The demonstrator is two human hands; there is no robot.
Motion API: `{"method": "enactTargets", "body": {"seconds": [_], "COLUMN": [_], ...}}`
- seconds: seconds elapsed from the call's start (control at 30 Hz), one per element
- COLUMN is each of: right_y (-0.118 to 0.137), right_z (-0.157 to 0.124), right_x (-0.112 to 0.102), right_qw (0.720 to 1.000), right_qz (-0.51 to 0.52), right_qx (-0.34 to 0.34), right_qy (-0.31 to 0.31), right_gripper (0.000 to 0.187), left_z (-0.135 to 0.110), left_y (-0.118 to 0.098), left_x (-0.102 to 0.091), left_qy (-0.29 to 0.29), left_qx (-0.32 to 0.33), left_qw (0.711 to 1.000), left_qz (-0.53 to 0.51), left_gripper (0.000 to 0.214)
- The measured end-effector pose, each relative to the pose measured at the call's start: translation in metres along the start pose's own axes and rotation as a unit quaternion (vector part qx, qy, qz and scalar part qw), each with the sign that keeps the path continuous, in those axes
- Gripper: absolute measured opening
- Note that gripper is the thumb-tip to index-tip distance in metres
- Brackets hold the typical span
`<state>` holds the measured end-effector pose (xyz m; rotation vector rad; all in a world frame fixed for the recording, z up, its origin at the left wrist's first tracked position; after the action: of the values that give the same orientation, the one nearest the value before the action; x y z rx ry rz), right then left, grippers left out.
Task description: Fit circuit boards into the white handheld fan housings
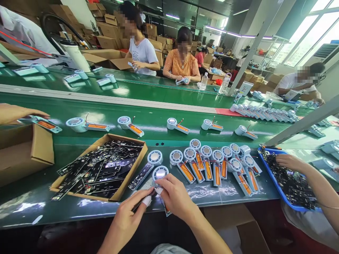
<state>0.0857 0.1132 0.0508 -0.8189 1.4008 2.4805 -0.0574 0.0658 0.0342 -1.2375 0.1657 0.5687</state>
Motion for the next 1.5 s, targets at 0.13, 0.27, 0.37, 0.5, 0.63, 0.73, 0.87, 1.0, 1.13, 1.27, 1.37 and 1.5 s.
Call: {"method": "enactTargets", "body": {"seconds": [0.13,0.27,0.37,0.5,0.63,0.73,0.87,1.0,1.13,1.27,1.37,1.5], "right_y": [0.001,-0.001,-0.007,-0.022,-0.031,-0.028,-0.009,0.0,-0.018,-0.025,-0.022,-0.02], "right_z": [0.003,0.006,0.003,-0.011,-0.018,-0.016,-0.016,-0.022,-0.024,-0.022,-0.019,-0.017], "right_x": [-0.002,-0.005,-0.006,-0.006,-0.004,0.004,0.015,0.015,0.004,-0.005,-0.007,-0.006], "right_qw": [1.0,0.999,0.992,0.946,0.899,0.869,0.857,0.857,0.843,0.829,0.812,0.799], "right_qz": [0.014,0.033,0.059,0.175,0.289,0.37,0.416,0.43,0.444,0.454,0.47,0.478], "right_qx": [0.004,0.035,0.109,0.269,0.328,0.328,0.303,0.28,0.303,0.319,0.337,0.353], "right_qy": [0.014,0.002,0.028,0.042,0.004,-0.002,0.031,0.044,-0.033,-0.065,-0.075,-0.089], "right_gripper": [0.031,0.026,0.021,0.027,0.028,0.026,0.03,0.033,0.031,0.024,0.023,0.023], "left_z": [0.007,0.012,0.007,-0.007,-0.01,-0.003,0.003,-0.003,-0.007,-0.01,-0.01,-0.008], "left_y": [0.002,-0.002,-0.011,-0.012,0.017,0.034,0.032,0.012,0.009,0.013,0.017,0.015], "left_x": [0.002,0.003,0.006,0.01,0.015,0.028,0.046,0.065,0.068,0.071,0.069,0.056], "left_qy": [0.041,0.052,0.05,0.029,0.012,0.052,0.081,0.122,0.091,0.1,0.101,0.042], "left_qx": [-0.017,-0.017,-0.027,-0.093,-0.219,-0.279,-0.331,-0.398,-0.403,-0.378,-0.348,-0.289], "left_qw": [0.998,0.997,0.998,0.991,0.969,0.951,0.92,0.836,0.814,0.814,0.845,0.913], "left_qz": [-0.037,-0.047,-0.039,-0.09,-0.115,-0.123,-0.194,-0.358,-0.408,-0.429,-0.395,-0.284], "left_gripper": [0.031,0.031,0.032,0.041,0.054,0.063,0.063,0.072,0.065,0.053,0.05,0.047]}}
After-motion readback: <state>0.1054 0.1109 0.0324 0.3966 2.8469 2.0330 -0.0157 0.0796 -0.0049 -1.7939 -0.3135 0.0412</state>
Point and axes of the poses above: each hand's wrist, its own z-axis towards the middle knuckle, its own x-axis out of the palm, y = z × x, the point moved 7 cm from there along z, towards the middle knuckle, and after that the axes turned 11 degrees about -y, right-handed, at the moved point
